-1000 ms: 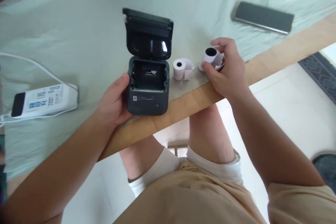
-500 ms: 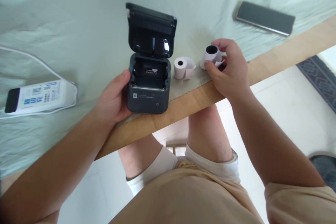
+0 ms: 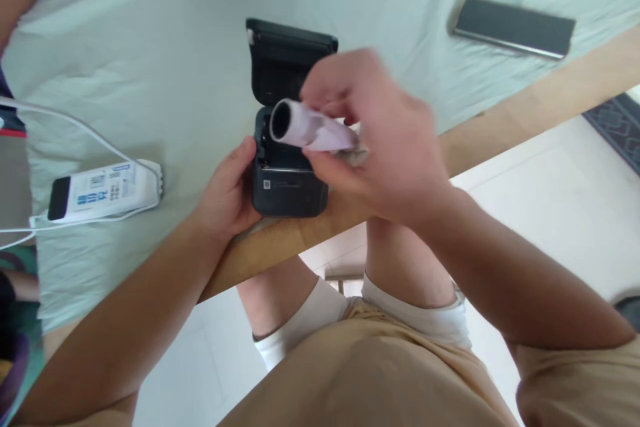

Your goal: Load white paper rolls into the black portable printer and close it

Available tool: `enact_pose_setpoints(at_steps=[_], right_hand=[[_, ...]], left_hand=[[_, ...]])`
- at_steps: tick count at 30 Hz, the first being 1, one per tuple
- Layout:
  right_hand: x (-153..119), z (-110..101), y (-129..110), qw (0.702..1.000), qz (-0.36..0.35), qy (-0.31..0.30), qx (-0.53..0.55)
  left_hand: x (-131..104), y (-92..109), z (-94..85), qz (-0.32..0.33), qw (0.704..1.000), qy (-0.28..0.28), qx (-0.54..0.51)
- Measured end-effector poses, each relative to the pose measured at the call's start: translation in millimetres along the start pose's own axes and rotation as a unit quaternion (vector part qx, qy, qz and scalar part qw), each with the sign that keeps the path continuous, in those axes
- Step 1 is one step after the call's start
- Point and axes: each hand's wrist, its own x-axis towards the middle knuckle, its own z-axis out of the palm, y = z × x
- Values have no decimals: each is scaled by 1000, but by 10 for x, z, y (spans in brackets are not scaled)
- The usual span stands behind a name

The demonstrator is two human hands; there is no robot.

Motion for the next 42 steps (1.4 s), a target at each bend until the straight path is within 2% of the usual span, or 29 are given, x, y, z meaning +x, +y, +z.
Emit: enact_pose_setpoints(at_steps=[3, 6, 8, 11, 15, 18, 20, 27, 31, 34, 38, 39, 42], right_hand=[[83, 184, -43, 993, -91, -39, -58], [94, 263, 42, 987, -111, -56, -99], [60, 273, 41, 985, -120, -36, -116], [-37, 291, -39, 983, -139, 13, -123], [-181, 360, -88, 982, -173, 34, -65], [-247, 395, -65, 978, -192, 62, -45], [-268, 406, -54, 978, -192, 71, -49], [-354, 468, -39, 979, -194, 46, -44], [-322, 344, 8, 973, -216, 80, -9], [-117, 156, 78, 980, -163, 98, -54], [139, 36, 130, 990, -120, 45, -54], [133, 47, 121, 991, -114, 42, -47], [-88, 149, 66, 988, -105, 96, -58]], left_hand=[[14, -17, -6, 6, 1000, -3, -7], [28, -30, -16, 14, 1000, 8, 3], [33, -32, -21, 15, 1000, 12, 15], [26, -28, -30, 12, 1000, -16, 17], [1, -11, -41, 15, 998, -53, 2], [-15, 8, -40, 24, 998, -52, -1], [-18, 15, -42, 26, 999, -47, 7], [0, -14, -131, 38, 995, -61, 69], [-5, -27, -148, 52, 993, -49, 89], [-16, -27, -132, 44, 994, -40, 88], [-19, -31, -117, 44, 994, -40, 87], [-17, -34, -116, 45, 995, -38, 85], [-12, -38, -114, 42, 995, -33, 81]])
